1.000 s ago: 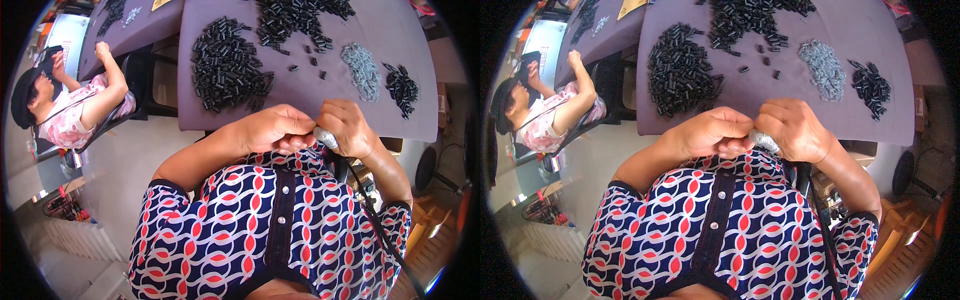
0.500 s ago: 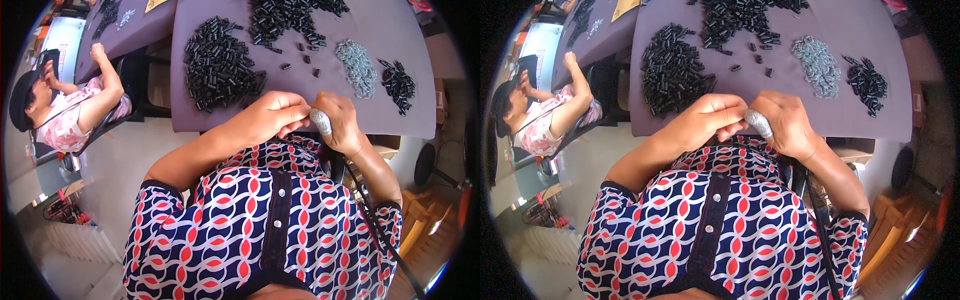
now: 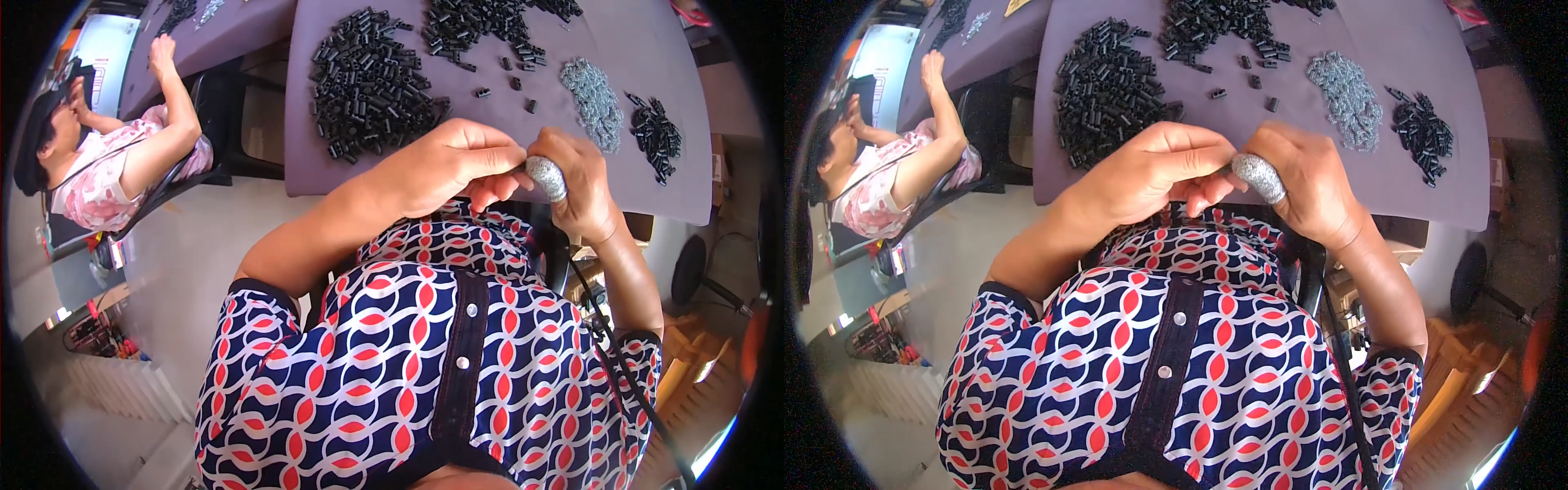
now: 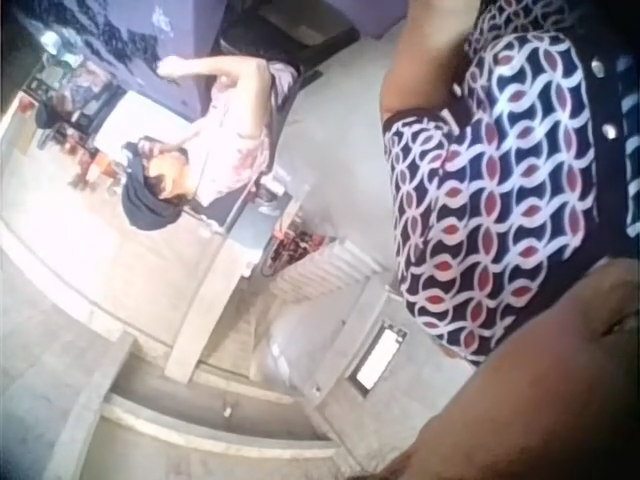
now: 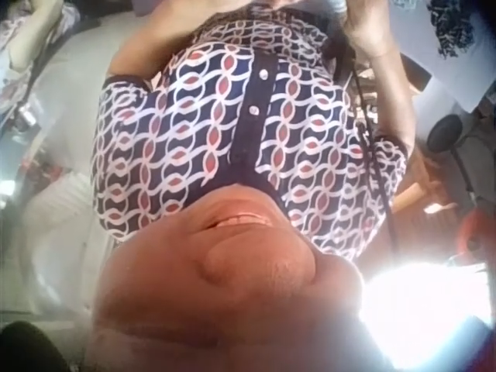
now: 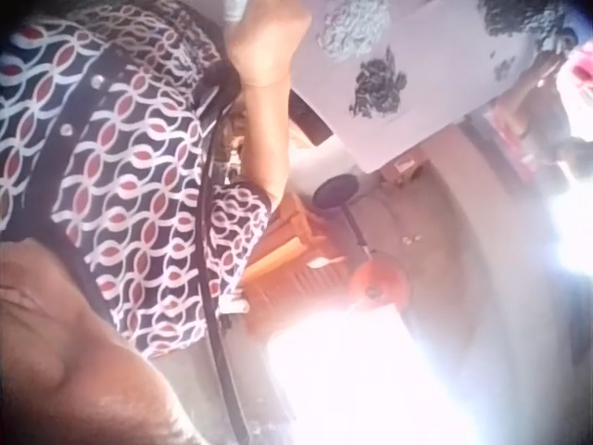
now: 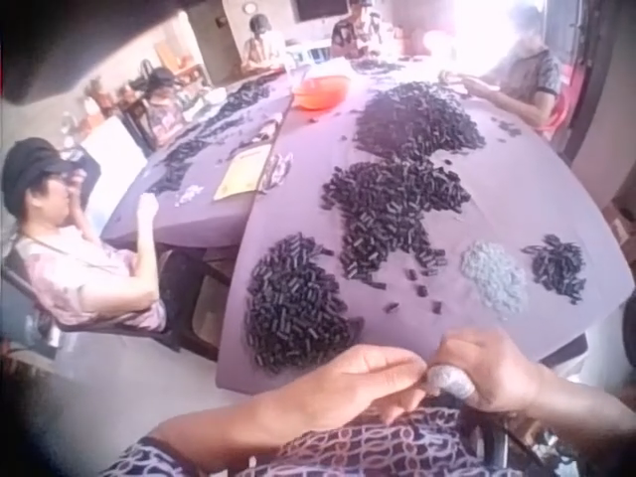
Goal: Sorting small black plastic components and placing them into a small plastic bag at a workshop table.
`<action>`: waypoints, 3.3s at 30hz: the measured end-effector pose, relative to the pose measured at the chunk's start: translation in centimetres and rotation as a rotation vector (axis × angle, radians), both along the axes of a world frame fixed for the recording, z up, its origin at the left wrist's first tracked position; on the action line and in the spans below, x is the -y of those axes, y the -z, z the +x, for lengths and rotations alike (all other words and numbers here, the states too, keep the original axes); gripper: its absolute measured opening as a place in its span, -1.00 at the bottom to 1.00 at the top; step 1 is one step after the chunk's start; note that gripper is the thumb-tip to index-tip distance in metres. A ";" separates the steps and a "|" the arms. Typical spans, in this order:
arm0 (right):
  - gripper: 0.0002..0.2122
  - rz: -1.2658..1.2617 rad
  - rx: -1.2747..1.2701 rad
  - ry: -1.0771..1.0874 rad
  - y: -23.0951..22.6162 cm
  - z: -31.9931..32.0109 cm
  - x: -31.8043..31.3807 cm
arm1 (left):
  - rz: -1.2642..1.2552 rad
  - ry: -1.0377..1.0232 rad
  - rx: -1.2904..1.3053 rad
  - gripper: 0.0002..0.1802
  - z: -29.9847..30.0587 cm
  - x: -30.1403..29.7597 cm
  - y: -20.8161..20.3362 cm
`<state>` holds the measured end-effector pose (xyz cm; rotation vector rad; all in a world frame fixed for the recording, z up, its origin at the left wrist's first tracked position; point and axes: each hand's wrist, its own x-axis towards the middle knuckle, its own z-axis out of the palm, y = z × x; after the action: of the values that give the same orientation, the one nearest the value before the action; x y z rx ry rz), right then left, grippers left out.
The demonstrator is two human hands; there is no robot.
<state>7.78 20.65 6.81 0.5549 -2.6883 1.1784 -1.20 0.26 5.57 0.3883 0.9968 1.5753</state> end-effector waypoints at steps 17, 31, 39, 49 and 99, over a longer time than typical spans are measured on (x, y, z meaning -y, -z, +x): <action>-0.48 0.121 -0.043 0.169 -2.9 0.8 4.0 | 0.018 -0.301 -0.035 -0.74 2.2 1.1 -0.5; -0.53 -0.044 -0.149 0.017 -3.6 1.6 5.2 | 0.146 -0.278 0.112 -0.77 3.7 2.9 -2.3; -0.52 -0.102 -0.160 0.053 -3.3 1.9 5.6 | 0.141 -0.302 0.081 -0.75 4.2 2.9 -2.5; -0.57 -0.066 -0.201 0.030 -2.3 1.8 4.7 | 0.102 -0.233 0.122 -0.77 4.2 2.3 -1.7; -0.34 0.521 -0.042 0.746 5.8 1.9 -17.1 | -0.617 -0.134 -1.743 -0.90 -8.0 0.5 2.6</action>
<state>9.66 37.77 1.05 -0.3659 -2.7370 0.2701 -9.18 -0.28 2.97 1.3159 2.7117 0.6139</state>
